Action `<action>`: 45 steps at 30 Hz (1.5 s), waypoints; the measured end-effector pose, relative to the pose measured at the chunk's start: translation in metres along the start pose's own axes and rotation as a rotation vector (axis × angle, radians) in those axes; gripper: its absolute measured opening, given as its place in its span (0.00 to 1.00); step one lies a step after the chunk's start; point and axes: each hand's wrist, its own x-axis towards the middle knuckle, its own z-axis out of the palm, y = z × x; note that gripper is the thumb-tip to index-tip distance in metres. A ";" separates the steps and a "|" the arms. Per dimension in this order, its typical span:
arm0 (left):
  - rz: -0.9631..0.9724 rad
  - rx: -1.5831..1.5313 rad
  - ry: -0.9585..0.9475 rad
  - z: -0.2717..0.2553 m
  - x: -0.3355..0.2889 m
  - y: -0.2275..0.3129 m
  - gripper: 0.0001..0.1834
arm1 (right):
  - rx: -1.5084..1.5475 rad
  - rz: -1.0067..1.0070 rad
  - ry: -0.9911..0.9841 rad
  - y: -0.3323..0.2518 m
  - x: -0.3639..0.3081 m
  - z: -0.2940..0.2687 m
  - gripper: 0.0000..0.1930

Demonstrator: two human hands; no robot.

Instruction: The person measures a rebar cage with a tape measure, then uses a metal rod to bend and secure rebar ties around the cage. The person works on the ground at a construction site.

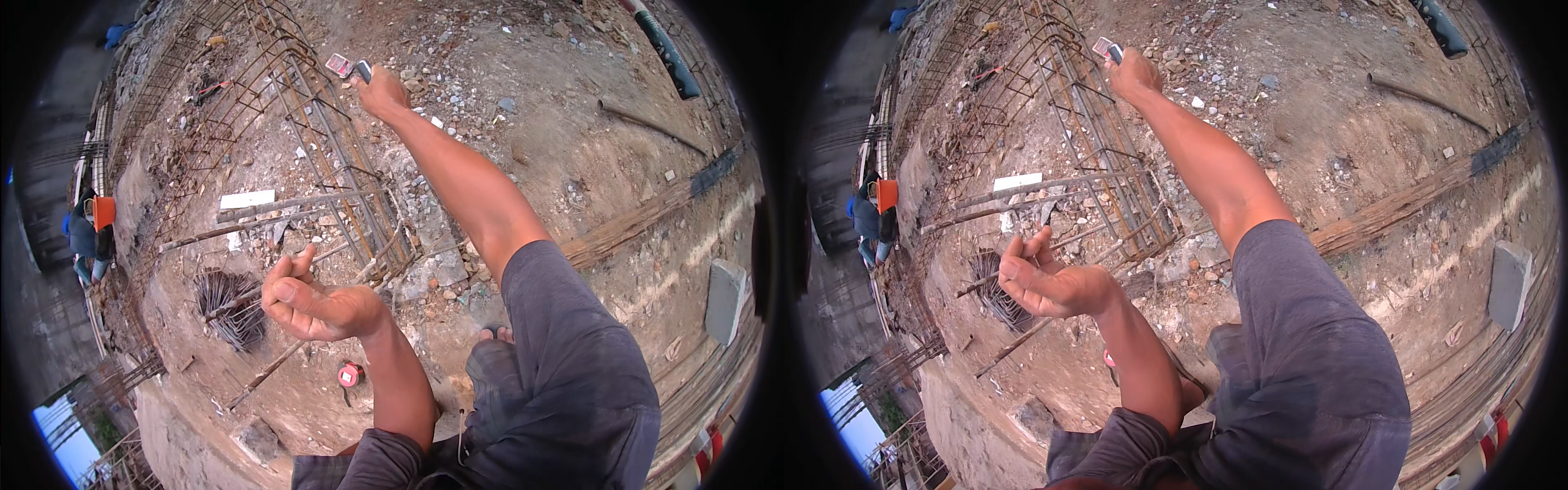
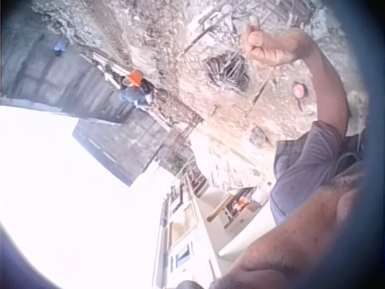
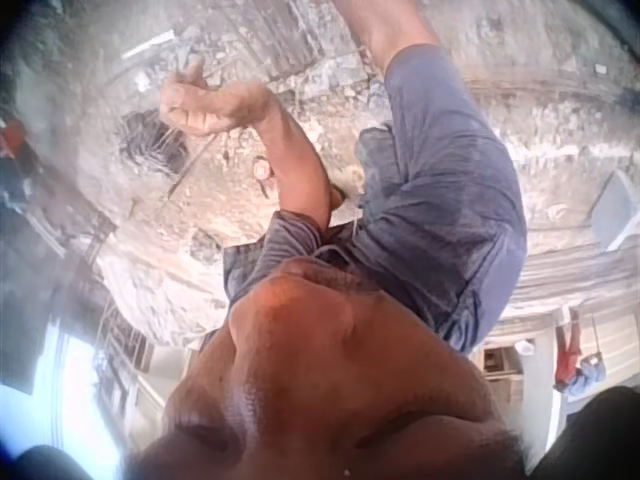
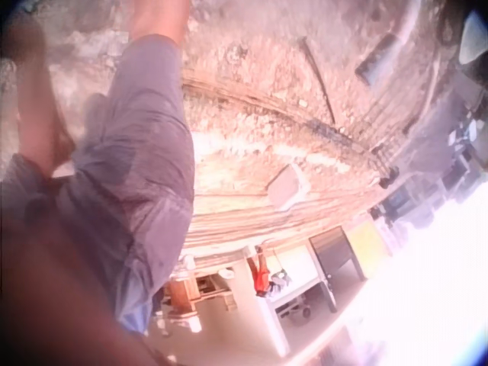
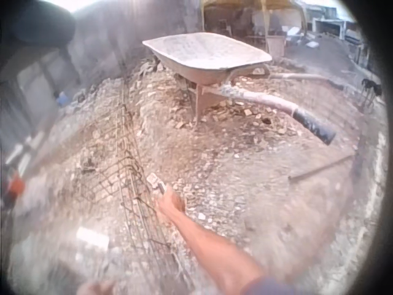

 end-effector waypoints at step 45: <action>-0.099 -0.199 -0.836 -0.090 0.071 0.062 0.42 | 0.522 -0.265 0.341 -0.001 -0.132 -0.175 0.26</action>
